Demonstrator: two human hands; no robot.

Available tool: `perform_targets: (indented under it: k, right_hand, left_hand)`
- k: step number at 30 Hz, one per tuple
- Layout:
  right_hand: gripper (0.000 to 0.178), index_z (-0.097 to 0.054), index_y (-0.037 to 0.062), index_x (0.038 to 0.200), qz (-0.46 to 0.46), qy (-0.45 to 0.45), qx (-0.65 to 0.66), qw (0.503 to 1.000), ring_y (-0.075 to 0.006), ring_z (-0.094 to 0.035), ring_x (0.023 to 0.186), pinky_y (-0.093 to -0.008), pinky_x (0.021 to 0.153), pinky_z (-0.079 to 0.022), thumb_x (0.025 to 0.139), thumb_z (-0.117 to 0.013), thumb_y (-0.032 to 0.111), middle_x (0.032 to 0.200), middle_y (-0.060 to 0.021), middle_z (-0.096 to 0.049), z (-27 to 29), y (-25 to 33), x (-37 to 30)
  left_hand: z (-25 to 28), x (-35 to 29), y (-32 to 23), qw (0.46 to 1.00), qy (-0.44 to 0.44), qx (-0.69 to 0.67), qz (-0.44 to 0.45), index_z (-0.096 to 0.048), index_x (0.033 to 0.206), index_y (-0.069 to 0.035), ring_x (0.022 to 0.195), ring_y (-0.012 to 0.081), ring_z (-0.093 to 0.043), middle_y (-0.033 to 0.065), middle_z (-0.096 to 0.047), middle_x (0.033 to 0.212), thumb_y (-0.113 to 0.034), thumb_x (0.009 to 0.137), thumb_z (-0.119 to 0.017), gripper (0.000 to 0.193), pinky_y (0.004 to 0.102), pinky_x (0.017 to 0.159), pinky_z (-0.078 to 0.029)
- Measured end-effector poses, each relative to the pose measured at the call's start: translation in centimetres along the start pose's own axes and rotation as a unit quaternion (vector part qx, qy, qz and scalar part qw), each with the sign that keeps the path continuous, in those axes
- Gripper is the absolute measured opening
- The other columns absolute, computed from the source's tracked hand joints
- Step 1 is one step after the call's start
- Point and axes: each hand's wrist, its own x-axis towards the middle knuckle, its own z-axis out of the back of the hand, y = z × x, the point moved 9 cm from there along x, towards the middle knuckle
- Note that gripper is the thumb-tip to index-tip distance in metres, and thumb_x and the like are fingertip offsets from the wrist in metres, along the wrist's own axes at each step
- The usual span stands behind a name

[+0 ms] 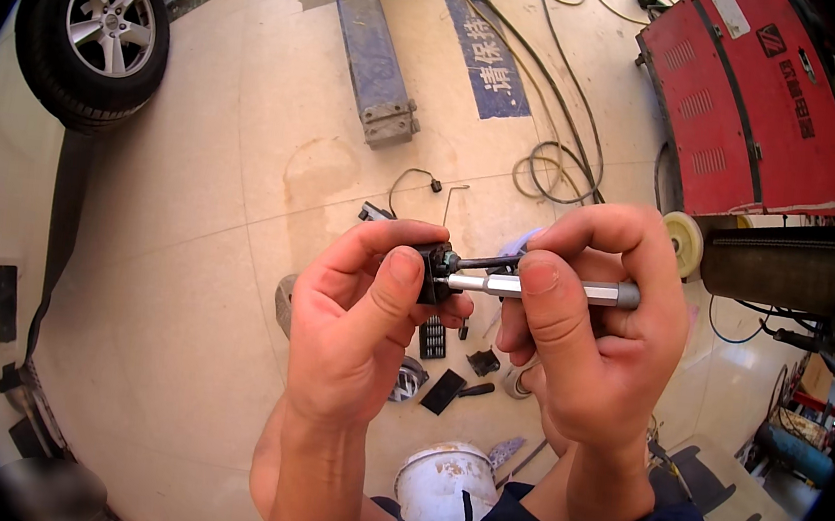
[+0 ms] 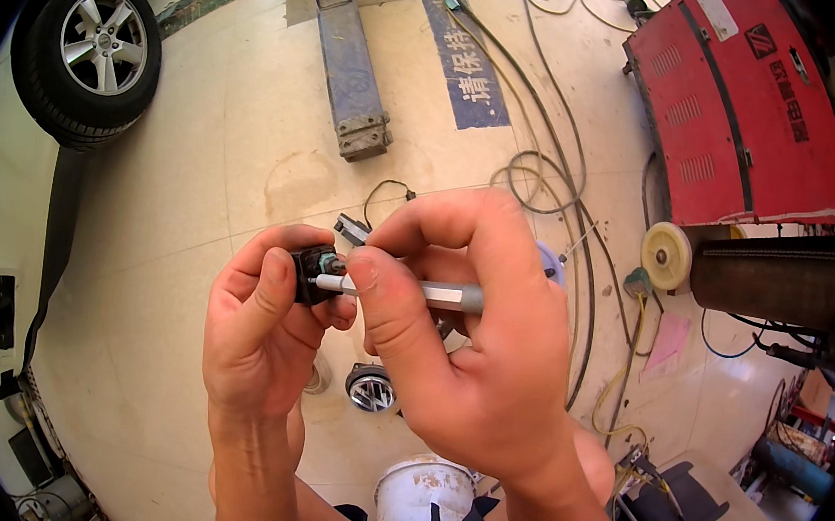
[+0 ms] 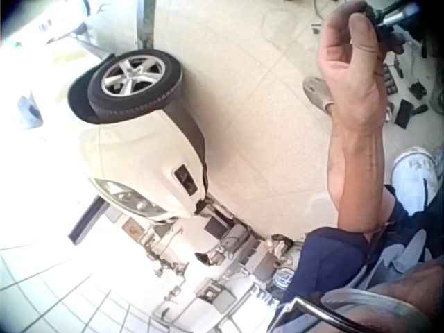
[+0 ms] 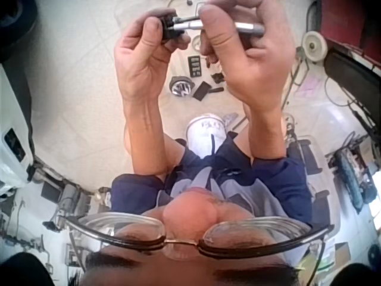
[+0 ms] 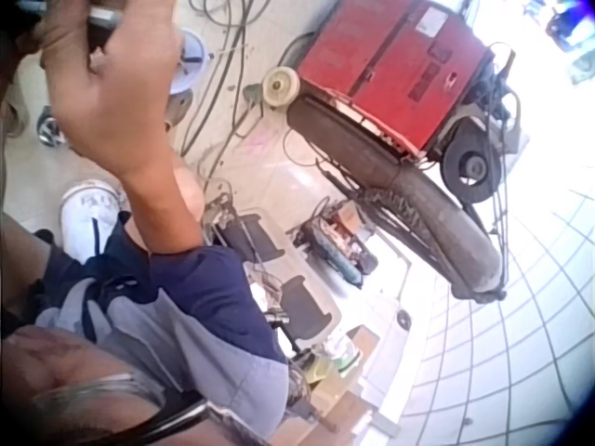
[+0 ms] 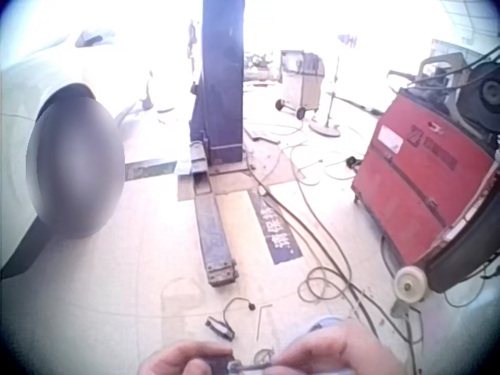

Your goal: The person disassembles a small black camera component using a screwdriver, handles internal wires and connectors, and places parts into a blue bucket.

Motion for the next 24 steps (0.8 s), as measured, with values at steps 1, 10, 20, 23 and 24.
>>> perform_targets:
  k: [1, 10, 20, 23, 24]
  right_hand:
    - [0.017, -0.050, -0.0011, 0.098, 0.009, 0.002, -0.009, 1.000, -0.0055, -0.049, 0.049, -0.0184, 0.043, -0.035, 0.092, -0.061, 0.010, 0.063, -0.0057, -0.058, 0.0, 0.0, 0.0]
    - [0.016, -0.048, -0.0008, 0.101, 0.052, 0.019, -0.042, 0.998, -0.0052, -0.048, 0.051, -0.0182, 0.046, -0.034, 0.093, -0.059, 0.008, 0.064, -0.0042, -0.056, 0.0, 0.1, -0.2]
    - [0.018, -0.046, -0.0027, 0.102, 0.086, 0.089, -0.087, 0.989, -0.0091, -0.061, 0.070, -0.0204, 0.058, -0.047, 0.090, -0.059, -0.001, 0.085, -0.0086, -0.060, -0.2, 0.5, -0.4]
    - [0.018, -0.046, -0.0026, 0.102, 0.086, 0.088, -0.083, 0.989, -0.0090, -0.061, 0.071, -0.0206, 0.057, -0.046, 0.090, -0.059, -0.002, 0.086, -0.0085, -0.059, -0.2, 0.1, -0.6]
    - [0.018, -0.046, -0.0026, 0.103, 0.086, 0.090, -0.083, 0.989, -0.0089, -0.060, 0.070, -0.0206, 0.057, -0.046, 0.090, -0.059, -0.002, 0.086, -0.0085, -0.059, -0.2, 0.0, -0.6]
  left_hand:
    - [0.0, 0.0, 0.1, 1.000, -0.003, -0.001, 0.002, -0.058, 0.112, 0.006, 0.076, 0.0201, -0.067, 0.0108, -0.066, 0.088, -0.017, 0.095, -0.060, 0.029, 0.0297, 0.068, -0.054]
    - [0.3, -0.2, 0.7, 0.999, 0.003, -0.029, 0.043, -0.059, 0.110, 0.006, 0.073, 0.0203, -0.066, 0.0111, -0.066, 0.087, -0.019, 0.095, -0.059, 0.029, 0.0293, 0.064, -0.053]
    - [0.9, -0.7, 1.3, 0.993, -0.014, -0.019, 0.116, -0.060, 0.106, 0.006, 0.071, 0.0198, -0.066, 0.0108, -0.065, 0.086, -0.020, 0.095, -0.059, 0.028, 0.0293, 0.062, -0.052]
    - [1.2, -0.8, 1.8, 0.989, -0.019, -0.019, 0.143, -0.061, 0.104, 0.005, 0.069, 0.0186, -0.065, 0.0100, -0.065, 0.084, -0.021, 0.095, -0.060, 0.027, 0.0285, 0.061, -0.051]
    - [1.1, -0.8, 1.9, 0.988, -0.015, -0.023, 0.154, -0.062, 0.103, 0.004, 0.068, 0.0182, -0.065, 0.0097, -0.065, 0.084, -0.022, 0.095, -0.060, 0.027, 0.0280, 0.061, -0.051]
